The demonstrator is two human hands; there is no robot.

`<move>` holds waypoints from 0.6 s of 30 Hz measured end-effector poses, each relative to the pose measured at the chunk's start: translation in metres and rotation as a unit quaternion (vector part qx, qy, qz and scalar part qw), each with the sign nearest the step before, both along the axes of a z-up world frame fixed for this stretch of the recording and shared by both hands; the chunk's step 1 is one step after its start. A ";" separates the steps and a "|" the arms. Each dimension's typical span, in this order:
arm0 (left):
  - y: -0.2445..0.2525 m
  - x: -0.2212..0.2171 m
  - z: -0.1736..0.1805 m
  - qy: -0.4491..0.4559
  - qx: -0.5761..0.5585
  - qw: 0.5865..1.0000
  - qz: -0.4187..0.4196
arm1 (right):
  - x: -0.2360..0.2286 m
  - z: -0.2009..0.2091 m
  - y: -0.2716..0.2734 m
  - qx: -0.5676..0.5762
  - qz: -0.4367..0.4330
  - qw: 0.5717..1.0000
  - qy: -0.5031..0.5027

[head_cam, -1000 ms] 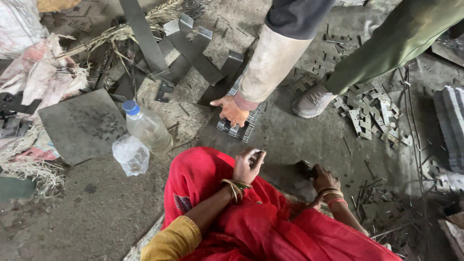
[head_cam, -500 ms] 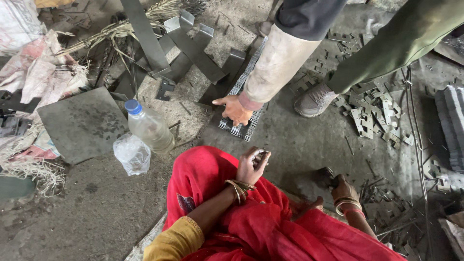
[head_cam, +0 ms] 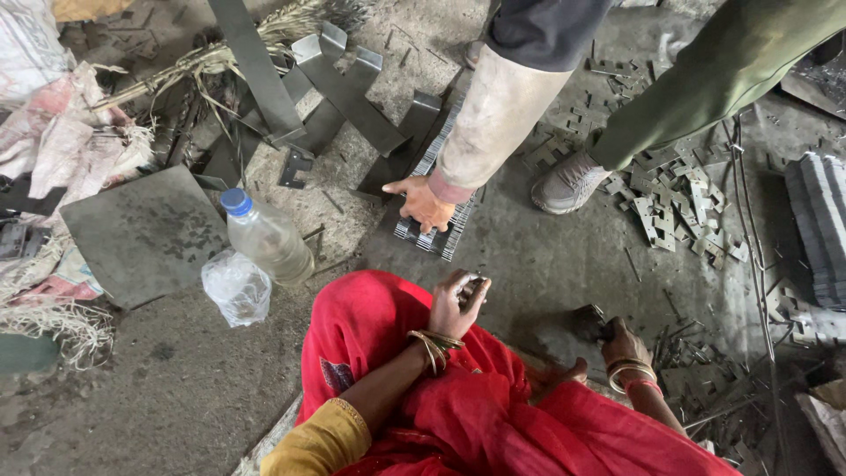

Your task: The person sits on the floor and repeatedly picks up small metal brackets from a scattered pile, aligns them, and stacks them into neat piles. The person occasionally pauses to adjust the stacks or move a few pieces aside.

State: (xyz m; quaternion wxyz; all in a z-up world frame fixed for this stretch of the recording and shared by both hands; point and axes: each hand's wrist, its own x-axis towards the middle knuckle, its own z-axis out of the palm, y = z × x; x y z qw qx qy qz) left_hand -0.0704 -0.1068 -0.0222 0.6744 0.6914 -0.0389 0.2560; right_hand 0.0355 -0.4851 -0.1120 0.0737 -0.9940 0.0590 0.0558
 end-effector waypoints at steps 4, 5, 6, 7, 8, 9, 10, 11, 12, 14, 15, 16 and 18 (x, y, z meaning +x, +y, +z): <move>-0.001 0.001 -0.003 -0.002 -0.001 1.000 0.000 | -0.001 0.001 -0.001 0.003 0.003 1.000 0.000; -0.001 0.001 -0.003 -0.005 -0.001 1.000 0.000 | -0.001 0.001 -0.001 0.005 0.004 1.000 0.002; 0.000 0.002 -0.004 -0.002 -0.001 1.000 0.001 | -0.001 0.001 -0.001 0.002 0.006 1.000 0.001; 0.000 0.002 -0.004 0.001 -0.002 1.000 0.001 | -0.001 0.001 -0.001 -0.002 0.008 1.000 -0.001; 0.000 0.003 -0.005 0.004 -0.003 1.000 0.001 | -0.001 0.001 -0.001 -0.006 0.010 1.000 -0.002; 0.000 0.002 -0.005 0.005 -0.001 1.000 0.002 | -0.001 0.001 0.000 0.005 0.012 1.000 -0.007; 0.000 0.002 -0.005 0.006 0.000 1.000 0.002 | -0.001 0.000 0.000 0.015 0.015 1.000 -0.011; 0.000 0.002 -0.005 0.007 0.002 1.000 0.003 | -0.001 0.000 0.001 0.025 0.017 0.999 -0.015; 0.000 0.003 -0.005 0.009 -0.002 1.000 0.002 | 0.000 0.001 0.001 0.023 0.013 1.000 -0.017; -0.001 0.002 -0.004 0.013 -0.011 1.000 -0.001 | 0.000 0.000 0.000 0.018 0.005 1.000 -0.019; -0.001 0.001 -0.004 0.013 -0.009 1.000 -0.002 | -0.001 0.000 0.000 0.011 0.001 1.000 -0.011; 0.000 0.001 -0.004 0.013 -0.007 1.000 -0.003 | -0.002 -0.001 0.000 0.004 -0.002 1.000 -0.003; 0.000 0.000 -0.002 0.009 -0.008 1.000 -0.004 | -0.002 -0.001 0.000 -0.002 -0.003 1.000 0.008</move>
